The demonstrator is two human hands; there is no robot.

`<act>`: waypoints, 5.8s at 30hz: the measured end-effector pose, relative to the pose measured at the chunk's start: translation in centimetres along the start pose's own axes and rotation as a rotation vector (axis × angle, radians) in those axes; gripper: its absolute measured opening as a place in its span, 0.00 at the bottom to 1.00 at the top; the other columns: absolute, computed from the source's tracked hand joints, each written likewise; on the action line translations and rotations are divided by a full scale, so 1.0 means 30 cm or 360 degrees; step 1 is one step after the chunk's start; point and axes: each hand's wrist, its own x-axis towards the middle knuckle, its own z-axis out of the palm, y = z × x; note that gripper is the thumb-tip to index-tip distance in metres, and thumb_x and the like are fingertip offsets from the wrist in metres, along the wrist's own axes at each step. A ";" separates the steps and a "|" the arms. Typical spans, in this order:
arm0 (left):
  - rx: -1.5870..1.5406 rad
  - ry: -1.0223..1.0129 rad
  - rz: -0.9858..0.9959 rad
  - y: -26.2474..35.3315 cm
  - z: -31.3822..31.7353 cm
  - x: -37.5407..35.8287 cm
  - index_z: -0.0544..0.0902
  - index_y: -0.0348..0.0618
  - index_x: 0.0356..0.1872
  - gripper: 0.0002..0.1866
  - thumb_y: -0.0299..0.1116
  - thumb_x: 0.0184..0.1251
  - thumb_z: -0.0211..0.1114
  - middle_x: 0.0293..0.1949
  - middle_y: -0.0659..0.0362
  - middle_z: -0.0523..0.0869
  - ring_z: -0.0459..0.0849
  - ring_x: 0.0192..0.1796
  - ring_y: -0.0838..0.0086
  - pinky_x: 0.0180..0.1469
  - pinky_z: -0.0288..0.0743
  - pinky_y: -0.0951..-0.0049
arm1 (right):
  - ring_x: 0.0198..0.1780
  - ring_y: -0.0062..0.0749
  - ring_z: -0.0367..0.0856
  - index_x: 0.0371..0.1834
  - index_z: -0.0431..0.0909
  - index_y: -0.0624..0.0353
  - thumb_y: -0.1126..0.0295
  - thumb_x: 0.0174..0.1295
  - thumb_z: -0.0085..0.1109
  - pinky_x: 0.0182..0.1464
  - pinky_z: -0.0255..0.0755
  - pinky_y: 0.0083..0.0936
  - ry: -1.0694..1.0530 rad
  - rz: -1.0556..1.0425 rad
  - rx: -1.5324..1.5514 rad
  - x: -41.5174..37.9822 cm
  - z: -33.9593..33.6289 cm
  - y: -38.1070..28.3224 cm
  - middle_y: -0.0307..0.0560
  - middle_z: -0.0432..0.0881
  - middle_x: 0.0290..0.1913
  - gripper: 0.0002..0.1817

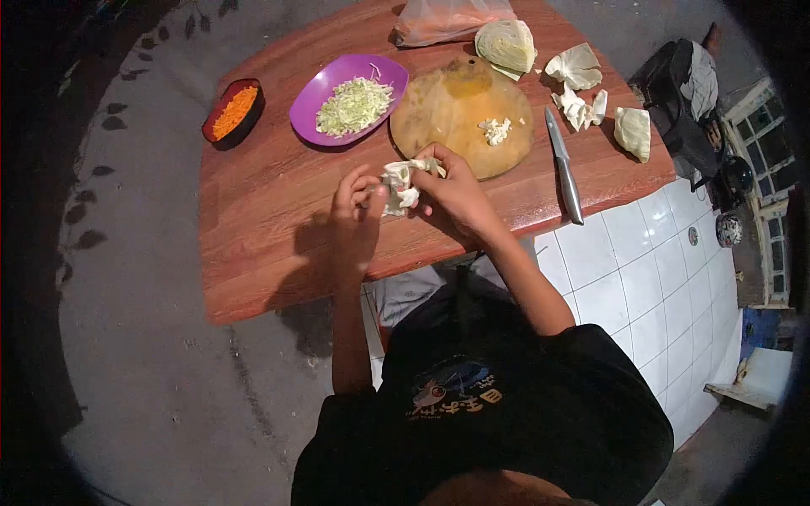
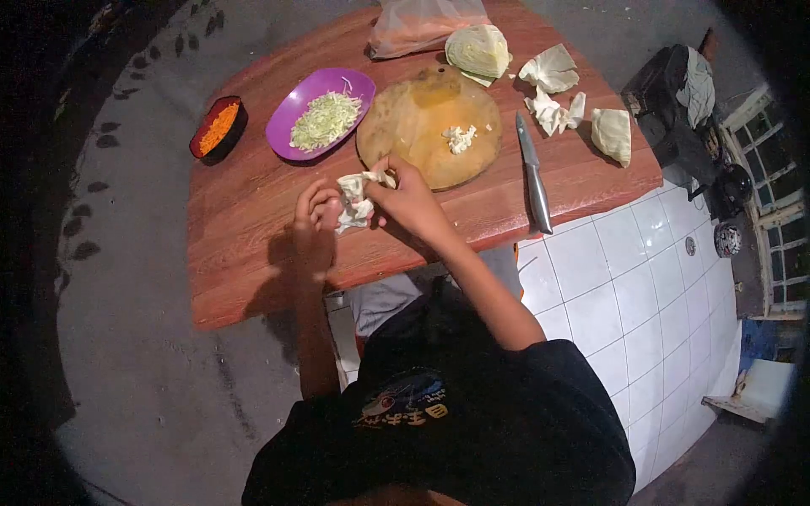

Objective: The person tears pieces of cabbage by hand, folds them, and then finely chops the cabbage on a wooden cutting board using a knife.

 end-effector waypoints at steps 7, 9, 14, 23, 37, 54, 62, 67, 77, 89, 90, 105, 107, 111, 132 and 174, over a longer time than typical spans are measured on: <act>-0.0095 -0.0080 0.0038 -0.080 0.005 0.011 0.65 0.37 0.75 0.31 0.28 0.76 0.67 0.50 0.51 0.86 0.87 0.50 0.69 0.55 0.83 0.70 | 0.36 0.28 0.87 0.48 0.71 0.63 0.75 0.72 0.63 0.30 0.86 0.25 0.0080 0.0024 0.0130 0.010 0.073 0.018 0.45 0.83 0.39 0.10; -0.0117 -0.0056 0.0047 -0.083 -0.003 0.013 0.65 0.37 0.75 0.31 0.27 0.76 0.67 0.50 0.51 0.86 0.87 0.48 0.69 0.54 0.84 0.71 | 0.34 0.26 0.86 0.47 0.71 0.63 0.76 0.72 0.62 0.28 0.83 0.24 0.0109 -0.0020 0.0063 0.006 0.083 0.010 0.45 0.83 0.37 0.09; 0.0155 -0.0035 -0.0019 -0.076 -0.056 0.012 0.77 0.36 0.64 0.21 0.28 0.75 0.69 0.40 0.58 0.87 0.85 0.41 0.80 0.43 0.79 0.80 | 0.32 0.22 0.83 0.45 0.71 0.62 0.77 0.72 0.61 0.26 0.77 0.23 0.0223 -0.0149 -0.0207 0.006 0.048 -0.014 0.44 0.82 0.33 0.07; 0.0576 -0.0039 -0.0160 -0.022 -0.075 0.015 0.85 0.39 0.54 0.15 0.32 0.71 0.74 0.36 0.64 0.84 0.80 0.36 0.83 0.38 0.76 0.80 | 0.27 0.20 0.80 0.40 0.70 0.61 0.73 0.71 0.63 0.25 0.72 0.23 0.0464 -0.0358 -0.0451 -0.020 -0.011 -0.032 0.44 0.85 0.31 0.09; 0.0001 -0.0100 0.0064 -0.024 0.064 0.039 0.86 0.40 0.58 0.17 0.38 0.76 0.69 0.45 0.56 0.91 0.89 0.46 0.74 0.49 0.82 0.70 | 0.23 0.17 0.78 0.47 0.75 0.62 0.68 0.76 0.62 0.21 0.69 0.17 0.0214 0.0045 0.0004 -0.081 0.063 -0.050 0.39 0.84 0.29 0.09; -0.0266 -0.0246 0.0085 0.074 0.098 0.015 0.85 0.33 0.53 0.11 0.28 0.77 0.67 0.43 0.57 0.91 0.89 0.45 0.78 0.46 0.82 0.77 | 0.35 0.14 0.81 0.48 0.82 0.62 0.68 0.73 0.68 0.37 0.74 0.15 0.0374 -0.0427 0.0013 -0.087 0.026 -0.055 0.36 0.86 0.35 0.10; -0.0137 -0.0233 0.0052 0.069 0.081 0.017 0.83 0.33 0.57 0.13 0.29 0.79 0.64 0.42 0.55 0.91 0.89 0.46 0.76 0.49 0.82 0.75 | 0.32 0.14 0.79 0.49 0.82 0.65 0.67 0.73 0.68 0.34 0.73 0.17 0.0439 -0.0376 -0.0141 -0.061 -0.011 -0.115 0.36 0.85 0.33 0.12; -0.0008 -0.0134 -0.0031 0.044 0.062 0.023 0.83 0.37 0.59 0.13 0.30 0.79 0.64 0.41 0.56 0.91 0.88 0.47 0.76 0.51 0.81 0.73 | 0.31 0.14 0.77 0.48 0.81 0.65 0.67 0.74 0.67 0.33 0.72 0.17 0.0396 -0.0329 -0.0263 -0.034 -0.017 -0.118 0.36 0.84 0.32 0.11; 0.1069 -0.0477 0.1023 0.007 0.196 -0.115 0.87 0.41 0.48 0.10 0.30 0.67 0.72 0.46 0.53 0.85 0.84 0.49 0.56 0.53 0.78 0.62 | 0.34 0.13 0.78 0.47 0.80 0.61 0.67 0.73 0.68 0.35 0.70 0.17 0.0729 -0.0587 -0.0190 -0.108 -0.112 -0.151 0.34 0.84 0.32 0.10; 0.1230 0.0011 0.0693 0.067 0.044 -0.028 0.89 0.45 0.44 0.08 0.30 0.66 0.72 0.41 0.56 0.85 0.83 0.47 0.59 0.52 0.77 0.60 | 0.32 0.11 0.76 0.46 0.80 0.62 0.70 0.72 0.68 0.35 0.71 0.15 0.0457 -0.0447 -0.0320 -0.111 -0.055 -0.070 0.30 0.80 0.30 0.08; 0.1413 0.0122 0.0755 0.070 0.033 -0.023 0.89 0.45 0.45 0.09 0.29 0.65 0.72 0.40 0.55 0.85 0.83 0.46 0.61 0.50 0.77 0.63 | 0.32 0.10 0.75 0.46 0.80 0.63 0.70 0.73 0.68 0.35 0.71 0.15 0.0412 -0.0443 -0.0391 -0.113 -0.044 -0.070 0.30 0.79 0.30 0.08; 0.0573 -0.0176 0.0310 0.110 -0.021 0.011 0.87 0.38 0.56 0.13 0.32 0.77 0.67 0.45 0.61 0.89 0.83 0.41 0.81 0.46 0.78 0.78 | 0.37 0.27 0.84 0.51 0.83 0.65 0.71 0.70 0.67 0.42 0.77 0.30 -0.0011 -0.0383 -0.1060 -0.060 0.037 -0.063 0.50 0.87 0.34 0.12; 0.0328 -0.0151 0.0165 0.099 -0.033 0.002 0.87 0.37 0.54 0.13 0.34 0.77 0.67 0.43 0.59 0.90 0.85 0.40 0.81 0.44 0.79 0.77 | 0.39 0.29 0.87 0.54 0.81 0.64 0.73 0.71 0.65 0.43 0.78 0.29 0.0006 -0.0474 -0.1088 -0.051 0.049 -0.072 0.50 0.89 0.36 0.12; 0.0192 -0.0043 -0.0073 0.058 -0.088 0.016 0.87 0.35 0.52 0.12 0.34 0.77 0.67 0.35 0.61 0.89 0.83 0.32 0.85 0.35 0.76 0.80 | 0.42 0.30 0.89 0.56 0.80 0.64 0.75 0.71 0.63 0.44 0.78 0.30 -0.0127 -0.0495 -0.0924 -0.022 0.050 -0.079 0.51 0.89 0.36 0.13; 0.0098 0.0037 0.0007 0.143 -0.095 -0.005 0.86 0.31 0.53 0.14 0.33 0.79 0.65 0.39 0.57 0.90 0.87 0.41 0.79 0.43 0.79 0.78 | 0.36 0.49 0.86 0.51 0.85 0.60 0.67 0.67 0.67 0.41 0.78 0.41 0.0319 -0.1415 -0.1734 0.028 0.100 -0.014 0.49 0.86 0.35 0.13; 0.0068 -0.0302 0.0413 0.204 0.119 -0.026 0.85 0.37 0.57 0.11 0.26 0.78 0.63 0.47 0.57 0.87 0.84 0.49 0.76 0.50 0.78 0.77 | 0.45 0.17 0.85 0.52 0.80 0.65 0.77 0.67 0.72 0.47 0.78 0.17 -0.0065 -0.0355 -0.0125 -0.132 -0.045 -0.179 0.39 0.87 0.40 0.14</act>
